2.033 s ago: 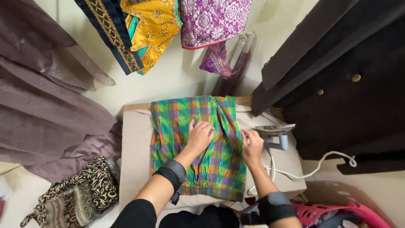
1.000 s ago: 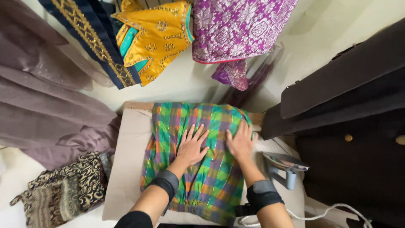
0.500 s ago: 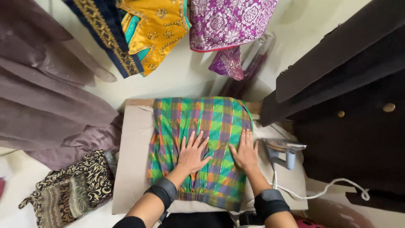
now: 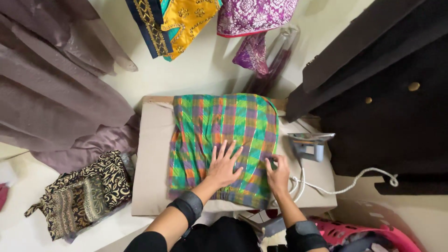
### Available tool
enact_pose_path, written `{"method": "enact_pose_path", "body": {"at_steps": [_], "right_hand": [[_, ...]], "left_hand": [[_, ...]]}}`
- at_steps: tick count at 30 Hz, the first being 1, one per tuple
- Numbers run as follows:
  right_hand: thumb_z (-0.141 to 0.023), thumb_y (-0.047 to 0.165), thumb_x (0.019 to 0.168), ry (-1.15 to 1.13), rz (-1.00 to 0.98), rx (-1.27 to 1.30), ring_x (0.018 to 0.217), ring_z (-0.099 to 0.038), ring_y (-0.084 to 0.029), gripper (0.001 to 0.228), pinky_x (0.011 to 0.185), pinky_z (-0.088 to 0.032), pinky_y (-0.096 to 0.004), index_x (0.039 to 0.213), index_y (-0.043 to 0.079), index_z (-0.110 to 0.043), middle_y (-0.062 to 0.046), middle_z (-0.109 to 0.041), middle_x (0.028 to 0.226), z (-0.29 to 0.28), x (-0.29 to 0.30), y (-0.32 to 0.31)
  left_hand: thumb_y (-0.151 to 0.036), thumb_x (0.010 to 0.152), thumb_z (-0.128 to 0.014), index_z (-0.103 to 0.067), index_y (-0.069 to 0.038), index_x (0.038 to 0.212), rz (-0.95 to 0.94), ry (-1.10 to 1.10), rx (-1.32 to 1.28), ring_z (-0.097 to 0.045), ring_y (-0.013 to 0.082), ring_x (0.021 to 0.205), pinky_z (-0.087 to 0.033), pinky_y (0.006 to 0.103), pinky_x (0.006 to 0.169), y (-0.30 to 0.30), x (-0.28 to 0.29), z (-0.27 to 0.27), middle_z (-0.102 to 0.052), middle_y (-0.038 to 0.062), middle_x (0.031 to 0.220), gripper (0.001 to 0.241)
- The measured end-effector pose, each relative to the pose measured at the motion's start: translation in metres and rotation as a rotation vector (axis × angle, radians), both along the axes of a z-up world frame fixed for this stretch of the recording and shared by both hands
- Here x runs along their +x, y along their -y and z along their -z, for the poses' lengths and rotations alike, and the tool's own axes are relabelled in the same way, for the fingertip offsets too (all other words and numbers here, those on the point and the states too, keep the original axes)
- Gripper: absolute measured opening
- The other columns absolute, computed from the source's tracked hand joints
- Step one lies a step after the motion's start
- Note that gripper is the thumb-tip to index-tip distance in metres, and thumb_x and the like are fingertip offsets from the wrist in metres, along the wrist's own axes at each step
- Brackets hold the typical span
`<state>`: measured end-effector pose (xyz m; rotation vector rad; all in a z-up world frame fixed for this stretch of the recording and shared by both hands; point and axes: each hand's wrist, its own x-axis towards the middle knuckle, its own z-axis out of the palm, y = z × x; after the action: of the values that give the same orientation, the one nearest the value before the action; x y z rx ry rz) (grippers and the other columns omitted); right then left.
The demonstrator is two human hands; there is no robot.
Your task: The person irons a green and orange plaid garment on an ironing board using a clothes iron, smoothing the fabric with their free hand. They reposition and flip the garment over and continue ironing the other side, pressing different sections.
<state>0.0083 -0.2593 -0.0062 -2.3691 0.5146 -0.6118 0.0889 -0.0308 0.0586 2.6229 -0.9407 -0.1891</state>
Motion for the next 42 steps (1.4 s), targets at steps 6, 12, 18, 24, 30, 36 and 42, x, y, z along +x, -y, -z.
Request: {"method": "enact_pose_path", "body": {"at_steps": [6, 12, 18, 24, 30, 36, 42], "right_hand": [[-0.065, 0.018, 0.100, 0.082, 0.221, 0.170, 0.094, -0.069, -0.033, 0.027, 0.079, -0.056, -0.041, 0.127, 0.010, -0.066, -0.015, -0.067, 0.110, -0.008, -0.026, 0.007], [-0.091, 0.019, 0.087, 0.341, 0.535, 0.434, 0.108, -0.055, -0.033, 0.077, 0.070, -0.057, -0.040, 0.137, 0.001, -0.035, -0.022, -0.042, 0.129, 0.034, -0.023, 0.074], [-0.092, 0.024, 0.086, 0.287, 0.482, 0.403, 0.116, -0.056, -0.049, 0.072, 0.102, -0.042, -0.057, 0.137, -0.004, -0.050, -0.032, -0.053, 0.121, 0.000, 0.003, 0.099], [-0.082, 0.021, 0.100, 0.355, 0.352, 0.397, 0.080, -0.057, -0.022, 0.025, 0.076, -0.047, -0.038, 0.102, 0.001, -0.066, -0.018, -0.064, 0.088, -0.019, 0.014, 0.094], [-0.087, 0.037, 0.093, 0.113, 0.142, 0.096, 0.060, -0.054, -0.028, 0.031, 0.057, -0.040, -0.041, 0.088, 0.014, -0.067, -0.010, -0.060, 0.068, -0.066, 0.036, 0.108], [-0.078, 0.061, 0.077, -0.575, -0.391, -0.326, 0.097, -0.075, -0.037, 0.050, 0.081, -0.061, -0.048, 0.101, 0.017, -0.072, -0.016, -0.078, 0.093, -0.151, 0.056, 0.020], [-0.065, 0.070, 0.082, -0.863, -0.704, -0.527, 0.108, -0.073, -0.034, 0.054, 0.091, -0.059, -0.046, 0.114, 0.027, -0.068, -0.011, -0.078, 0.107, -0.085, 0.081, -0.026]], "left_hand": [[-0.052, 0.089, -0.055, -0.047, -0.022, 0.151, -0.012, -0.002, 0.094, -0.018, 0.0403, 0.153, -0.016, 0.0662, 0.118, -0.003, -0.011, 0.031, -0.026, 0.010, 0.167, 0.070], [-0.048, 0.093, -0.051, -0.035, -0.023, 0.158, -0.128, -0.065, 0.050, -0.011, 0.0420, 0.154, -0.012, 0.0669, 0.118, -0.007, -0.022, -0.007, -0.022, 0.012, 0.168, 0.072], [-0.056, 0.087, -0.059, -0.027, -0.019, 0.160, -0.359, 0.049, 0.000, -0.010, 0.0490, 0.151, -0.012, 0.0693, 0.116, -0.016, -0.043, 0.018, -0.017, 0.016, 0.168, 0.088], [-0.065, 0.085, -0.059, -0.023, -0.019, 0.161, -0.574, -0.061, 0.046, -0.006, 0.0445, 0.154, -0.009, 0.0646, 0.119, -0.017, -0.053, 0.023, -0.012, 0.015, 0.169, 0.096], [-0.070, 0.075, -0.067, -0.023, -0.018, 0.161, -0.640, -0.068, -0.005, -0.005, 0.0417, 0.155, -0.010, 0.0610, 0.122, -0.019, -0.060, 0.012, -0.011, 0.015, 0.170, 0.110], [-0.071, 0.067, -0.071, -0.029, -0.015, 0.158, -0.702, -0.026, -0.030, -0.009, 0.0362, 0.156, -0.013, 0.0562, 0.123, -0.016, -0.064, 0.026, -0.018, 0.013, 0.168, 0.115], [-0.072, 0.059, -0.075, -0.030, -0.017, 0.157, -0.715, -0.031, -0.022, -0.011, 0.0340, 0.155, -0.015, 0.0559, 0.123, -0.019, -0.065, 0.035, -0.020, 0.010, 0.167, 0.122]]}}
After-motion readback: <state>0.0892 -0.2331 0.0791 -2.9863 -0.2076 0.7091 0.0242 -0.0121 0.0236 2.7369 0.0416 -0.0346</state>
